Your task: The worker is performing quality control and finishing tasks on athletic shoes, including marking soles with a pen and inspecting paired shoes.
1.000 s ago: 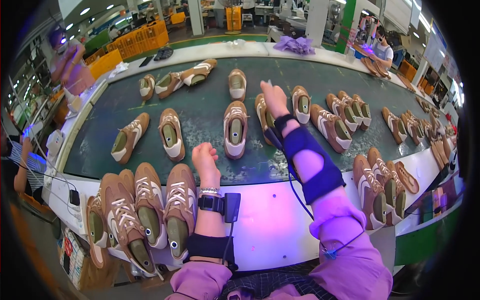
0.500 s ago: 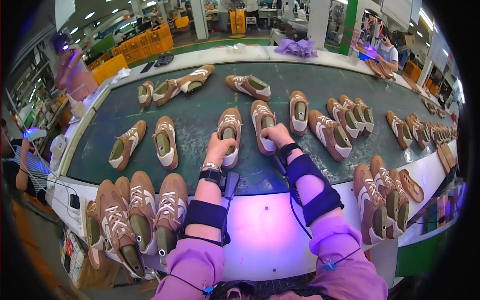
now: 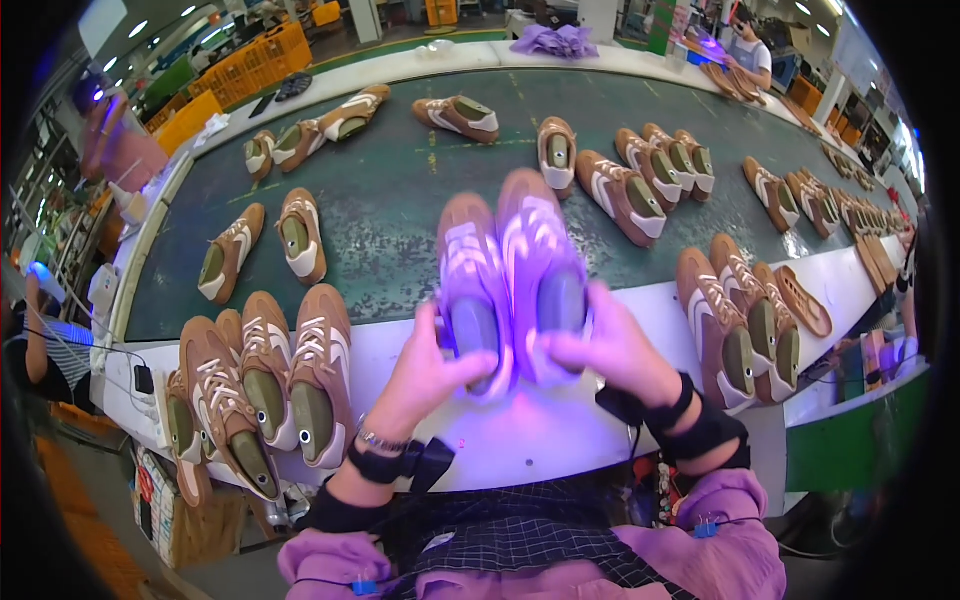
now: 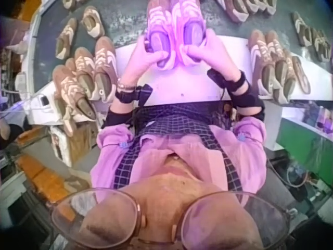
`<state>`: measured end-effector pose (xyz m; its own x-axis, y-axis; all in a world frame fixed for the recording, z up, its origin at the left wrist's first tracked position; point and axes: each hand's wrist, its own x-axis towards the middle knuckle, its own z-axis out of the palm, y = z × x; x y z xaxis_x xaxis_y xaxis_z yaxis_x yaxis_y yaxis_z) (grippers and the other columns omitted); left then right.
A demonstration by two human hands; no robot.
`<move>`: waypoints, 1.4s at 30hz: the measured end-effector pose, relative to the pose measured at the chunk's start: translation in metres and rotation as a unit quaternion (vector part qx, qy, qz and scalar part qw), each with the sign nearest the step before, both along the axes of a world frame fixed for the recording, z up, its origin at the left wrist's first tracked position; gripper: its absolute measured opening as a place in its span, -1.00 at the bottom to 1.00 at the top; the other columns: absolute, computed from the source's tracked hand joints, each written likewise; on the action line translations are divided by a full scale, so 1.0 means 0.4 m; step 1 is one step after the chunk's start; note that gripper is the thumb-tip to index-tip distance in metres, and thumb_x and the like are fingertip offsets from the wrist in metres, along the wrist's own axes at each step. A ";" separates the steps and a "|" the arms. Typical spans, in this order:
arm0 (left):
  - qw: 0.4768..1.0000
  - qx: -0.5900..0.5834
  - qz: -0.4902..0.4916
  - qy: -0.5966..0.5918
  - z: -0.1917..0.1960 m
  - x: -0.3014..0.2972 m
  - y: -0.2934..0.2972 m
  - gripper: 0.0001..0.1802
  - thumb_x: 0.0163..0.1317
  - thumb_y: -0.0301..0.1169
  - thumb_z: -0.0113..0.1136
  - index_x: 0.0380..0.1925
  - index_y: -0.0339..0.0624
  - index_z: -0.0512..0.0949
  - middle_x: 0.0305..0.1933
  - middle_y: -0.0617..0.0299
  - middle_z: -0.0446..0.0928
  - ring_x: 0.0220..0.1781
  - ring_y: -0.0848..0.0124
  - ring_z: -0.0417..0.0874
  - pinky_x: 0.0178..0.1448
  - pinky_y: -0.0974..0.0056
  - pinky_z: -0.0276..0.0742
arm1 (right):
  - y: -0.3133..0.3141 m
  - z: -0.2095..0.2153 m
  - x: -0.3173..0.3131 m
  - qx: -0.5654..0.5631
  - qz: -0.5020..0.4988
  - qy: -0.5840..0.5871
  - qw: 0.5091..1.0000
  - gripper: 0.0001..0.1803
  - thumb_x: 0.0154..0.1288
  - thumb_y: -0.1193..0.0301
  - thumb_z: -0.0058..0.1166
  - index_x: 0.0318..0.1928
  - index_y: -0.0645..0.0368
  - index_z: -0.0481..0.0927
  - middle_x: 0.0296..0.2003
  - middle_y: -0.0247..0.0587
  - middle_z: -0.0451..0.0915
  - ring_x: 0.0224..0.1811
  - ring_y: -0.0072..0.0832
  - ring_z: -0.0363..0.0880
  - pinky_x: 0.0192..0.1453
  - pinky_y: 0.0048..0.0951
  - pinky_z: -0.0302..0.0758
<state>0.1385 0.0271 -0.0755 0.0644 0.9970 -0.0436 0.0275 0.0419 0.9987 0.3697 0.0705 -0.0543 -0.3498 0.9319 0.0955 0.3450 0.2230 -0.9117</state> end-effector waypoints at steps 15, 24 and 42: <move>0.978 -0.136 -0.001 -0.158 -0.127 -0.008 0.213 -0.69 0.17 -0.35 0.18 -0.22 -0.39 0.45 -0.25 0.18 0.56 -0.25 0.47 0.59 -0.20 0.34 0.52 | 0.225 -0.146 0.018 -0.276 0.075 0.165 0.944 -0.56 0.14 0.17 0.21 -0.15 0.30 0.55 -0.30 -0.29 0.60 -0.29 -0.61 0.55 -0.15 -0.57 0.46; 0.967 0.214 -0.058 -0.128 0.141 -0.032 0.005 -0.35 -0.22 -0.55 0.44 -0.08 -0.24 0.31 -0.11 0.18 0.51 -0.06 0.45 0.55 0.04 0.33 0.48 | 0.005 0.159 0.020 -0.011 0.092 0.210 0.973 -0.49 -0.07 0.40 0.38 -0.12 0.25 0.42 -0.27 -0.33 0.54 -0.22 -0.64 0.49 -0.09 -0.56 0.44; 0.841 0.040 -0.030 -0.538 0.029 -0.010 0.115 -0.44 0.25 -0.17 0.06 0.16 -0.26 0.27 0.13 0.06 0.42 0.16 0.21 0.46 0.31 0.09 0.31 | 0.084 0.014 0.004 -0.212 0.082 0.621 0.750 -0.43 0.27 0.19 0.07 0.18 0.25 0.29 0.06 -0.12 0.47 0.09 -0.35 0.46 0.23 -0.28 0.38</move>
